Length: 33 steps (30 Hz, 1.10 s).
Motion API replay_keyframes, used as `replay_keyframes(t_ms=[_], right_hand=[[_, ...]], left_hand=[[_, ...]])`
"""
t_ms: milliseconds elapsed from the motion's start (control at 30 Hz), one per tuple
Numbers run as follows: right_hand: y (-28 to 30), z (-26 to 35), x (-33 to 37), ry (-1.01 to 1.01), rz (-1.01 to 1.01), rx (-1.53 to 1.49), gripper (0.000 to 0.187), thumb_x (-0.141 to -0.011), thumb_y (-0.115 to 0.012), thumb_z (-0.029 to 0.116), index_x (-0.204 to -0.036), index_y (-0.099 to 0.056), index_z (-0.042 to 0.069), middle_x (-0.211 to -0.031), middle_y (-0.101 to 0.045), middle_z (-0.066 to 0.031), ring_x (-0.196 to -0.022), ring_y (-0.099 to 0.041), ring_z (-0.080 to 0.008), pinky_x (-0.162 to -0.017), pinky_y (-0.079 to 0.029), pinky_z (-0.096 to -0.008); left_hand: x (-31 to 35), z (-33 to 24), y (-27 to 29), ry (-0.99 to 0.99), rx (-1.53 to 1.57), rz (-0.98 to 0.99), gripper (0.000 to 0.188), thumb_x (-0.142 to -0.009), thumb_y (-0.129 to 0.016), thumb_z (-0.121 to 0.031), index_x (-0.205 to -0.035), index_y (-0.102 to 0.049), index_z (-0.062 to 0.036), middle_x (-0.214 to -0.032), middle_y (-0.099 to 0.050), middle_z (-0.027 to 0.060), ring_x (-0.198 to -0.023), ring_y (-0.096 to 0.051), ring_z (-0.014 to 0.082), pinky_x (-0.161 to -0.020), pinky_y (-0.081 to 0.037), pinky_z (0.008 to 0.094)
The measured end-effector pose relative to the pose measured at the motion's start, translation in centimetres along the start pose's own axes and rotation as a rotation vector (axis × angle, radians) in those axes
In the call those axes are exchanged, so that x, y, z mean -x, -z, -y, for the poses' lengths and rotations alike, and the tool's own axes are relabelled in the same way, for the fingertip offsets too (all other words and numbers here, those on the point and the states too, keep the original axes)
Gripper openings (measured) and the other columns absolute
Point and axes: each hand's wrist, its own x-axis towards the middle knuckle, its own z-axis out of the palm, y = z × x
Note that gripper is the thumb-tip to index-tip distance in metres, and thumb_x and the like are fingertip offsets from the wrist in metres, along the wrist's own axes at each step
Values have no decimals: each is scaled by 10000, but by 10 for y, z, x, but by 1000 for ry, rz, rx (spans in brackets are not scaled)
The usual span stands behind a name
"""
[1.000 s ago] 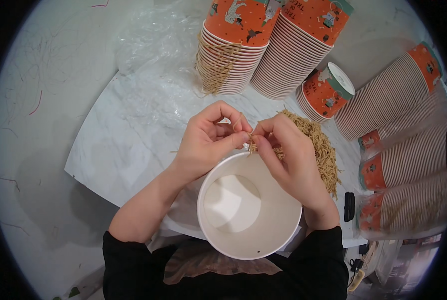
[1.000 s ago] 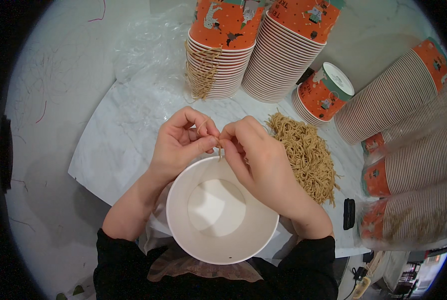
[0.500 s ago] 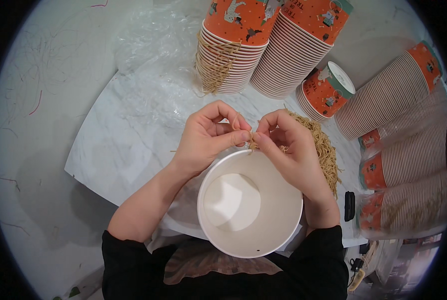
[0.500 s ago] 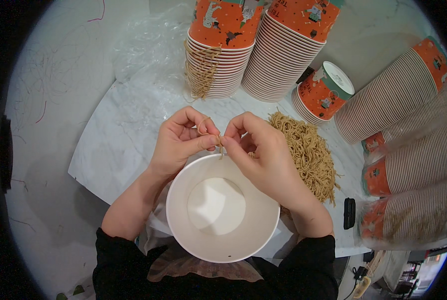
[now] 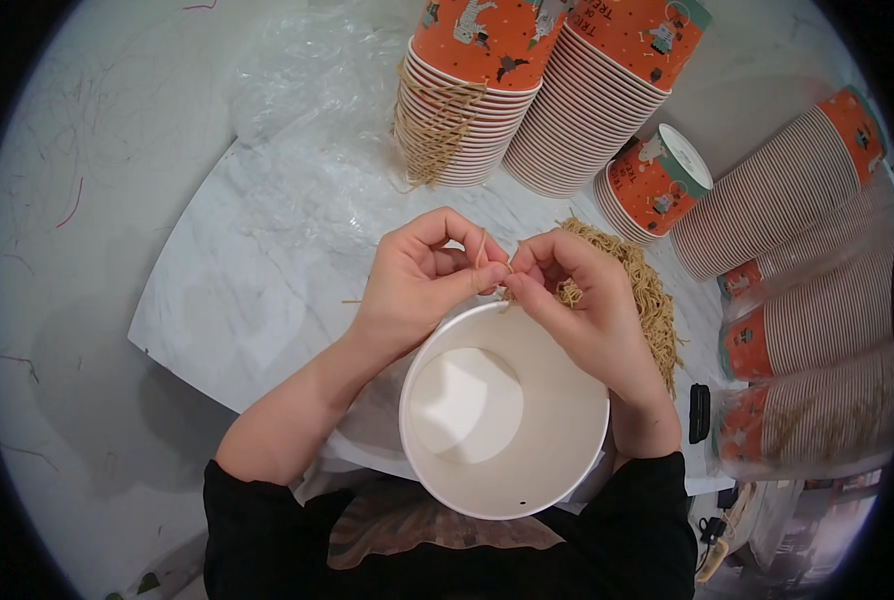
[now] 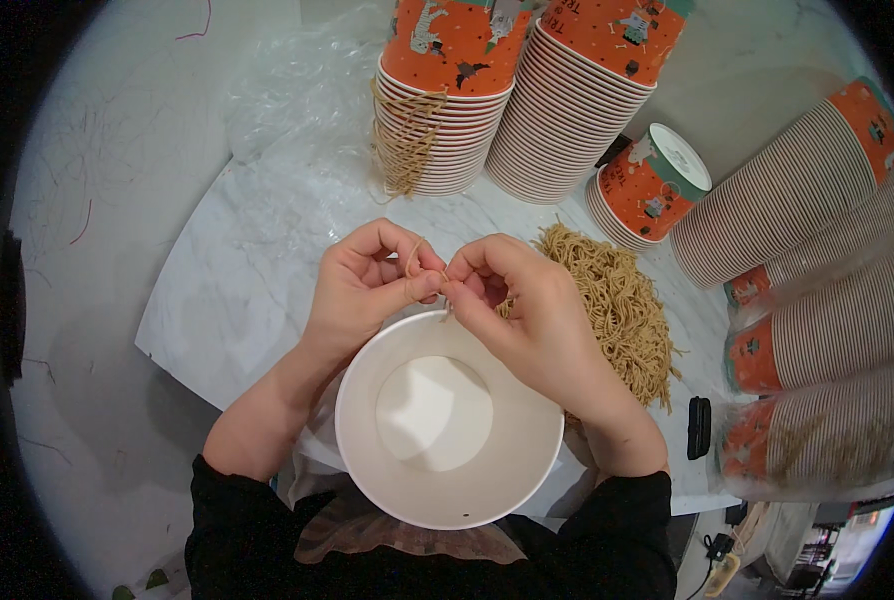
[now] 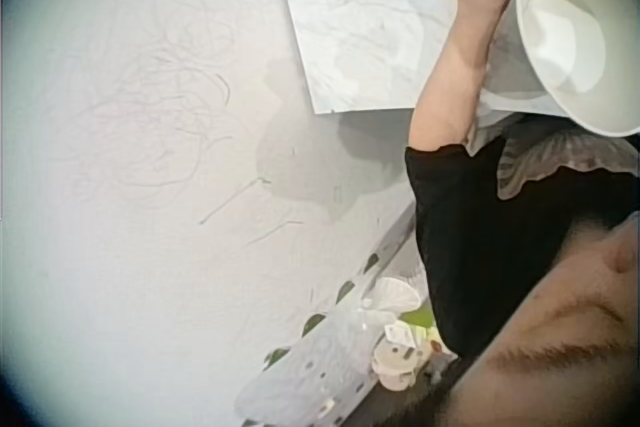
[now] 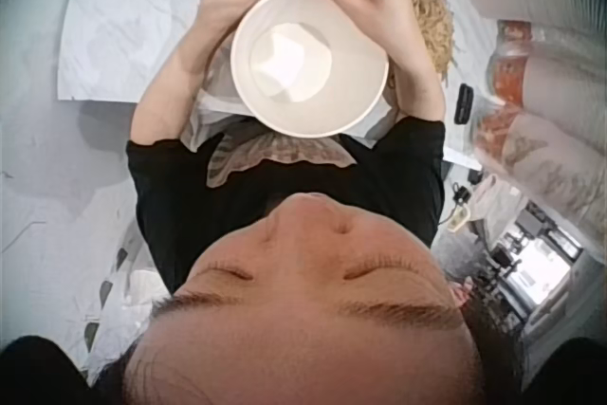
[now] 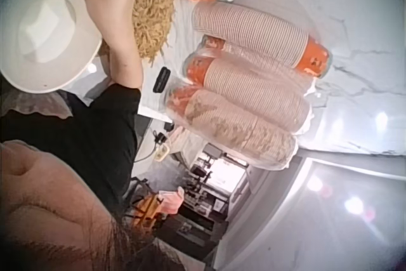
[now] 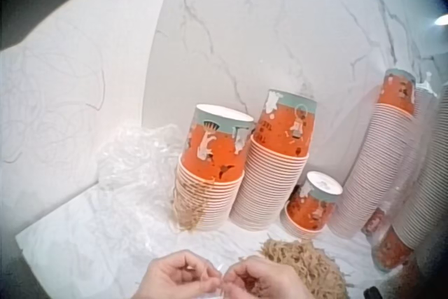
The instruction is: Threading and knotting strings through pre-punched holes in paper cups to add handles.
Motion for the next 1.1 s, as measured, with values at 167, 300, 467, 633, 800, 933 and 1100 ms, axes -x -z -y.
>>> replay_keyframes(t_ms=[167, 300, 467, 633, 800, 933, 1100], right_hand=[[3, -4, -4, -32, 46, -75, 139, -942, -659, 122, -980, -636, -9, -838, -633, -17, -748, -578, -71, -658, -459, -227], [5, -2, -5, -219, 135, -380, 125, -971, -623, 134, -981, -630, 10, -864, -615, 39, -760, -547, -24, -658, -445, -203], [11, 3, -6, -324, 175, -491, 119, -995, -598, 143, -994, -623, 27, -872, -599, 63, -751, -537, 6, -648, -437, -179], [8, 5, -7, -330, 157, -498, 125, -1003, -589, 150, -1000, -621, 29, -867, -598, 66, -735, -538, 10, -635, -433, -174], [6, 3, -7, -304, 138, -473, 125, -984, -613, 145, -976, -630, 21, -864, -605, 55, -762, -541, -6, -666, -440, -188], [3, 6, -5, -177, 99, -310, 108, -944, -639, 109, -937, -642, 1, -851, -609, 37, -778, -531, -32, -701, -440, -210], [0, 7, -2, -87, 48, -240, 81, -918, -652, 71, -928, -642, -8, -834, -603, 22, -770, -505, -45, -699, -430, -218]], left_hand=[[-2, -8, 0, 91, 4, 5, 158, -918, -658, 46, -1027, -561, -14, -1024, -645, 78, -889, -669, 110, -807, -563, 251], [-2, -7, 4, -5, -24, 0, 198, -918, -617, 45, -1106, -573, 3, -991, -640, 52, -882, -665, 94, -774, -547, 227], [-1, -14, 4, 8, -48, -14, 282, -865, -591, 55, -1130, -617, -38, -966, -628, 44, -783, -597, 69, -676, -460, 206], [1, -10, 8, -107, -265, 73, 122, -844, -627, 19, -935, -695, -22, -938, -638, 19, -788, -594, 74, -693, -472, 223], [2, -12, 7, -160, -392, 59, 70, -834, -660, -4, -874, -716, -16, -910, -653, 19, -808, -608, 77, -686, -476, 228], [1, -14, 8, -121, -425, 46, 58, -840, -737, -49, -872, -716, -6, -878, -665, 23, -769, -618, 68, -662, -481, 216], [0, -14, 7, 17, -242, 23, 128, -867, -779, -89, -877, -709, 17, -871, -686, 30, -743, -633, 58, -674, -505, 200]])
